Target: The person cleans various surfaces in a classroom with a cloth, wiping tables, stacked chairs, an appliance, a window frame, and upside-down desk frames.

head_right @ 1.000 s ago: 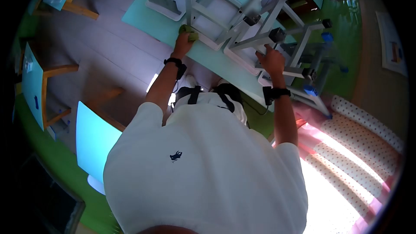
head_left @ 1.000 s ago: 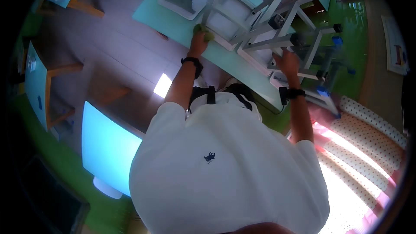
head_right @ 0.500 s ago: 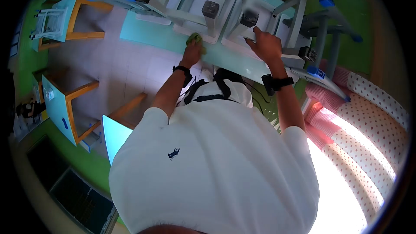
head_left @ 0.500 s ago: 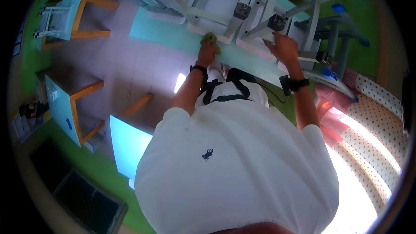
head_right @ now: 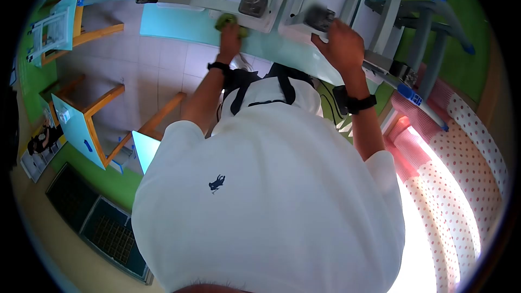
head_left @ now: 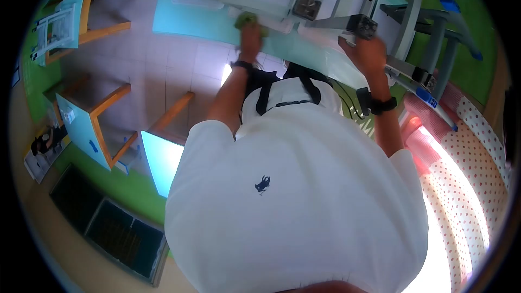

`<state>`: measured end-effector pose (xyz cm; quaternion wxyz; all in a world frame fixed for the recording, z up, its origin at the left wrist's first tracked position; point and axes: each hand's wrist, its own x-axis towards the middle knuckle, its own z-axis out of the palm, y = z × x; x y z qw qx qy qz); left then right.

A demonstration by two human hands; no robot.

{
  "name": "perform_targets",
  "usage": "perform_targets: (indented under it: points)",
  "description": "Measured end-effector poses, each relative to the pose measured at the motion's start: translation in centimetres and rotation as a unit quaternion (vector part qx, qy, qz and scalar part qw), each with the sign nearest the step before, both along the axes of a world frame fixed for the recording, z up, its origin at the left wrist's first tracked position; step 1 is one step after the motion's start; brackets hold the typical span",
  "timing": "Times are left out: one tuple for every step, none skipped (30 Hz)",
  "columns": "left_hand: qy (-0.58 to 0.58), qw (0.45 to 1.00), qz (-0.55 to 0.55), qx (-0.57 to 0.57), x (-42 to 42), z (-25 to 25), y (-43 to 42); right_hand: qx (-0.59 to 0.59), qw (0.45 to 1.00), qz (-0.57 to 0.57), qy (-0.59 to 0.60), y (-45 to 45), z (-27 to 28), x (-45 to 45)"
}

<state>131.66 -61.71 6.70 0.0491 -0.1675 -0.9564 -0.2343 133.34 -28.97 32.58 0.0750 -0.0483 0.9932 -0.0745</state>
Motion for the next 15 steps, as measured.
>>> perform_targets:
  points:
    - [-0.083,0.996,-0.017,-0.001,0.5,1.6,2.0,-0.019,0.995,0.021,0.09,0.0,-0.4,0.2]
    - [0.008,0.999,-0.048,-0.018,1.6,0.7,3.4,-0.019,0.996,0.02,0.089,0.0,-0.1,0.5]
    - [-0.069,0.996,-0.061,-0.005,1.9,1.7,4.5,-0.04,0.99,0.039,0.127,-0.2,0.5,0.6]
    - [-0.084,0.994,-0.07,0.005,2.1,2.3,4.9,-0.059,0.983,0.059,0.165,-0.3,1.0,0.9]
    - [-0.099,0.992,-0.079,0.016,2.1,2.9,4.8,-0.055,0.983,0.057,0.163,-0.4,1.2,1.3]
    - [-0.1,0.991,-0.082,0.019,1.7,3.1,4.1,-0.097,0.978,0.012,0.185,-0.4,1.2,1.8]
    - [-0.133,0.986,-0.1,0.018,1.4,3.2,3.1,-0.138,0.968,-0.032,0.206,-0.3,1.1,2.4]
    - [-0.166,0.979,-0.116,0.017,1.3,3.3,2.0,-0.114,0.965,0.017,0.235,0.0,1.1,3.2]
    - [-0.166,0.979,-0.114,0.022,1.2,3.2,0.7,-0.11,0.966,0.02,0.235,-0.9,1.2,4.1]
    - [-0.129,0.983,-0.121,0.049,0.8,3.1,-0.7,-0.12,0.967,0.078,0.212,-2.0,1.6,5.1]
    - [-0.093,0.985,-0.126,0.075,0.4,3.0,-1.9,-0.129,0.964,0.136,0.187,-3.1,2.0,5.8]
    - [-0.097,0.986,-0.118,0.066,-0.1,3.0,-2.9,-0.16,0.955,0.176,0.178,-5.0,2.4,6.1]
    - [-0.096,0.987,-0.113,0.069,-0.7,3.2,-3.7,-0.191,0.943,0.215,0.168,-7.6,2.7,5.9]
    - [-0.11,0.986,-0.117,0.049,-1.5,3.6,-4.5,-0.19,0.942,0.219,0.167,-10.2,3.3,5.0]
    - [-0.125,0.984,-0.124,0.03,-1.9,3.8,-5.3,-0.204,0.938,0.236,0.154,-12.9,4.5,3.8]
